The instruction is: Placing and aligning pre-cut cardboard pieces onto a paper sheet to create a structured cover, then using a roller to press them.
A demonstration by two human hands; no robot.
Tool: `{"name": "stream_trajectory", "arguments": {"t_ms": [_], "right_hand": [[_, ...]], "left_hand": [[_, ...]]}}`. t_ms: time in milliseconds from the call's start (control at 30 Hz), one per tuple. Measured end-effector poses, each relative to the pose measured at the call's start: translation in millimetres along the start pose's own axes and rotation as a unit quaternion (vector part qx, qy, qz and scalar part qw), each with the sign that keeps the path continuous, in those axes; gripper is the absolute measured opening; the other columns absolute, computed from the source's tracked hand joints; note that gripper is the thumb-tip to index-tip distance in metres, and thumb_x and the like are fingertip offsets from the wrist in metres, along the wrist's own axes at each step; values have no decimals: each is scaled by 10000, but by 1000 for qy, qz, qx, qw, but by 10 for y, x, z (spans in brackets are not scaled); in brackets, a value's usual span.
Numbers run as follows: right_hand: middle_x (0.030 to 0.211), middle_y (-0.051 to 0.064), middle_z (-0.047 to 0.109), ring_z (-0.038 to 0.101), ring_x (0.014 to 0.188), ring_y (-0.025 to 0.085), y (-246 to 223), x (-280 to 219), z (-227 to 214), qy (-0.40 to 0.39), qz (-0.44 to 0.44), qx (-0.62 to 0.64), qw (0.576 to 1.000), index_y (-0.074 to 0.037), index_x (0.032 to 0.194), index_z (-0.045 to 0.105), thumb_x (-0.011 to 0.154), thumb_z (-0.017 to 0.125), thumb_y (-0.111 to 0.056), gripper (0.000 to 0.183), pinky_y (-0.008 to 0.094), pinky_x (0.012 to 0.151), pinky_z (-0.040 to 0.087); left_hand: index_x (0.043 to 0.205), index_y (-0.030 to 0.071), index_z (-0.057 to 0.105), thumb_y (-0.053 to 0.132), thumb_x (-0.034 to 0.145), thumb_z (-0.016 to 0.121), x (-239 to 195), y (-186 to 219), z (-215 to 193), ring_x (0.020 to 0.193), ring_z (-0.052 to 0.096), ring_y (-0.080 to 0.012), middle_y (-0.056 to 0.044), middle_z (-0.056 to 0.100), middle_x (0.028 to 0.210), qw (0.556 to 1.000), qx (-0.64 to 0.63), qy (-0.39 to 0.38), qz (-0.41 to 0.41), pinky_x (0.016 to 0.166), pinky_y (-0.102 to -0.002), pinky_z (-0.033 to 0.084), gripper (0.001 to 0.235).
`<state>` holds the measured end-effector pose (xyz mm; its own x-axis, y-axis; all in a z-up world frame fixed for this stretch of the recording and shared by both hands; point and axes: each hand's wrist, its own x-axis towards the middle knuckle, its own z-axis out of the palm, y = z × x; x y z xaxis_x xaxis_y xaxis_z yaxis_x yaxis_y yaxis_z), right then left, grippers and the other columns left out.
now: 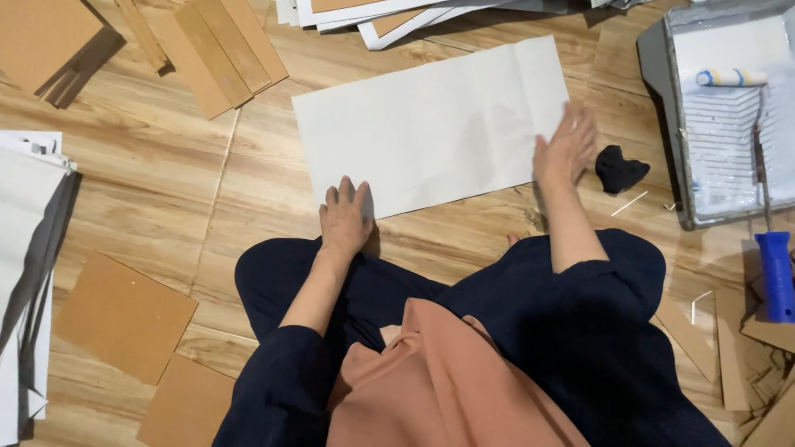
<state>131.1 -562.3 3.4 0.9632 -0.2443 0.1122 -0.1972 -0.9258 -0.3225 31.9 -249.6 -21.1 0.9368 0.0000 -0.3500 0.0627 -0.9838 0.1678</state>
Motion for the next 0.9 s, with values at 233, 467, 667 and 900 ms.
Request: {"name": "stream_trajectory", "arguments": {"t_ms": [233, 467, 667, 900], "right_hand": [[1283, 201, 338, 313, 1213, 386, 77, -51, 421, -214, -52, -42, 975, -62, 1336, 384, 734, 725, -319, 738, 552, 886, 395], [1244, 227, 345, 359, 1151, 445, 311, -76, 618, -177, -100, -6, 979, -15, 1323, 393, 738, 733, -317, 741, 578, 853, 412], [1217, 242, 340, 359, 1139, 457, 350, -99, 610, -107, -128, 55, 984, 29, 1305, 394, 809, 703, -246, 646, 578, 874, 383], [1174, 233, 374, 393, 1092, 466, 565, -117, 814, -71, -157, 75, 982, 28, 1280, 439, 813, 710, -218, 593, 550, 874, 381]], "left_hand": [[1371, 198, 329, 298, 800, 609, -12, 29, -114, 1289, 240, -376, -144, 235, 1423, 999, -2, -29, -21, 951, -553, 362, 644], [1315, 162, 398, 283, 778, 629, -10, -108, 92, 1285, 272, -373, -144, 293, 1395, 998, -54, 34, -15, 982, -582, 307, 597], [1189, 105, 526, 206, 787, 624, -528, -303, -370, 1252, 305, -400, -159, 365, 1328, 951, -187, 246, -10, 991, -604, 240, 427], [1089, 137, 579, 185, 734, 691, -1345, -1419, -101, 1135, 428, -394, -181, 451, 1172, 855, -199, 457, -139, 942, -498, 338, 375]]}}
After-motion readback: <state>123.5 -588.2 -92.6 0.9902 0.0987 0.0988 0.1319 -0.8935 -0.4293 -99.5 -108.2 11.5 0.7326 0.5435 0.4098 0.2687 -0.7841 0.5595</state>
